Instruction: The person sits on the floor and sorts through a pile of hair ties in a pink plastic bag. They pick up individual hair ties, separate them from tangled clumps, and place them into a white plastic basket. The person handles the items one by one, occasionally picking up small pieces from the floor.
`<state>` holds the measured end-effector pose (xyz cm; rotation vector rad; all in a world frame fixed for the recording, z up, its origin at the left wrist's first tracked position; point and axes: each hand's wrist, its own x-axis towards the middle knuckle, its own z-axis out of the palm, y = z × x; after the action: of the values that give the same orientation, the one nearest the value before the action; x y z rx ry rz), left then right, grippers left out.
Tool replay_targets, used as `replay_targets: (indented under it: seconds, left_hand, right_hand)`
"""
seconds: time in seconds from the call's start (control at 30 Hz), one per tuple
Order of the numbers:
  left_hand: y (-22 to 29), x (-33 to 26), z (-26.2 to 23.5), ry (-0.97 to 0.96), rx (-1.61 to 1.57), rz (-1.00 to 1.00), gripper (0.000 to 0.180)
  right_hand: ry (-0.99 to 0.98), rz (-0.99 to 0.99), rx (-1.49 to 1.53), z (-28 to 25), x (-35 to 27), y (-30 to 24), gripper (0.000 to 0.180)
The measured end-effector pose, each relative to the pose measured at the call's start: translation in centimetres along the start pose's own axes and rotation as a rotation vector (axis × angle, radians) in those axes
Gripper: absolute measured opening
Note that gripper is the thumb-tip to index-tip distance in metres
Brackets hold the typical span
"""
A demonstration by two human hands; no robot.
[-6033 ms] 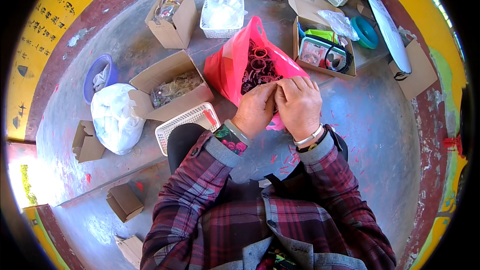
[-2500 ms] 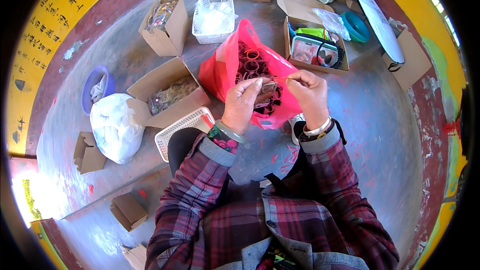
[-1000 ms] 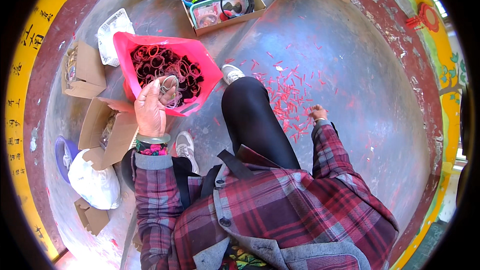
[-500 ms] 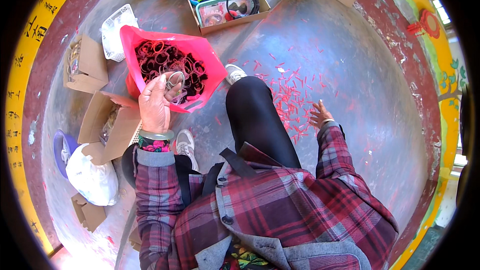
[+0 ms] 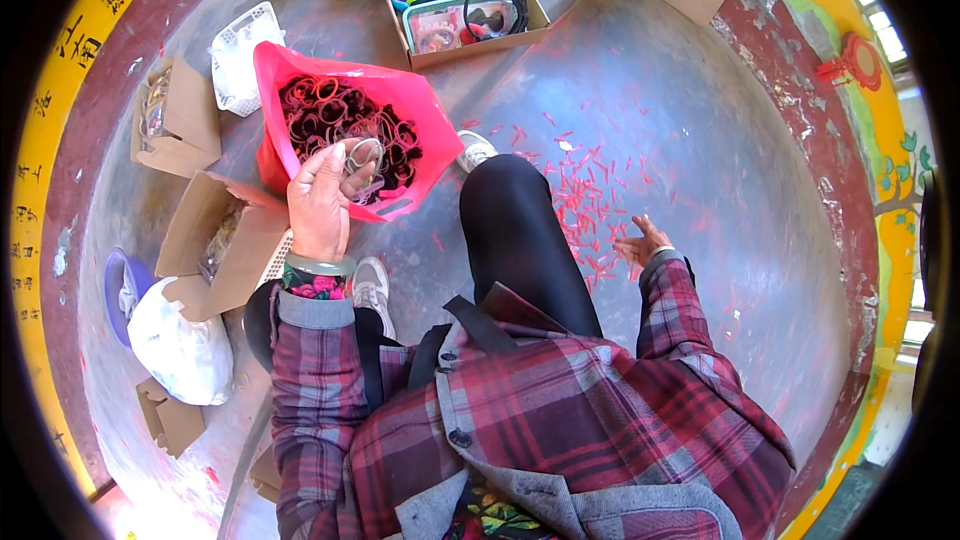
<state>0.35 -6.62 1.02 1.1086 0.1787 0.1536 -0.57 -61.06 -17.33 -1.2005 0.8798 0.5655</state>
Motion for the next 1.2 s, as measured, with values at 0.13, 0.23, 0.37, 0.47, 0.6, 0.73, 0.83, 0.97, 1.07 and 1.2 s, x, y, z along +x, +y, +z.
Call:
replay_targets:
  seconds: [0.13, 0.23, 0.37, 0.47, 0.6, 0.73, 0.83, 0.97, 1.07, 1.2]
  left_hand:
    - [0.1, -0.1, 0.0, 0.002, 0.004, -0.005, 0.023]
    - [-0.5, 0.4, -0.1, -0.021, -0.056, -0.030, 0.022]
    - [0.0, -0.2, 0.3, 0.030, -0.082, -0.003, 0.023]
    - [0.5, -0.1, 0.0, 0.019, -0.134, -0.011, 0.023]
    - [1.1, 0.1, -0.3, 0.012, -0.158, -0.008, 0.023]
    - [1.8, -0.1, -0.6, 0.048, -0.222, -0.017, 0.024]
    - [2.3, -0.1, -1.2, 0.084, -0.265, -0.038, 0.024]
    - [2.4, 0.1, -1.8, 0.131, -0.263, -0.034, 0.024]
    - [2.6, 0.2, -2.0, 0.095, -0.221, -0.031, 0.025]
    - [2.6, -0.1, -1.6, 0.060, -0.193, -0.054, 0.027]
  right_hand:
    - [0.070, 0.079, -0.090, -0.7, 1.8, 0.4, 0.056]
    - [0.177, 0.041, -0.971, -8.5, 7.0, 1.3, 0.033]
    - [0.277, -0.189, -0.439, 4.4, 3.8, -4.3, 0.020]
    - [0.221, -0.442, -0.669, 15.5, -1.6, -9.5, 0.020]
    - [0.004, -0.978, -0.765, 27.8, -7.9, -13.3, 0.022]
    - [-0.346, -1.087, -0.740, 38.7, -13.3, -13.6, 0.015]
    - [-0.593, -1.223, -0.549, 44.4, -14.9, -11.3, 0.011]
    - [-0.674, -1.516, -0.700, 45.9, -16.5, -8.8, 0.015]
    - [-0.750, -1.562, -0.768, 46.4, -15.8, -8.3, 0.022]
    - [-0.771, -1.644, -0.885, 46.5, -15.9, -8.5, 0.023]
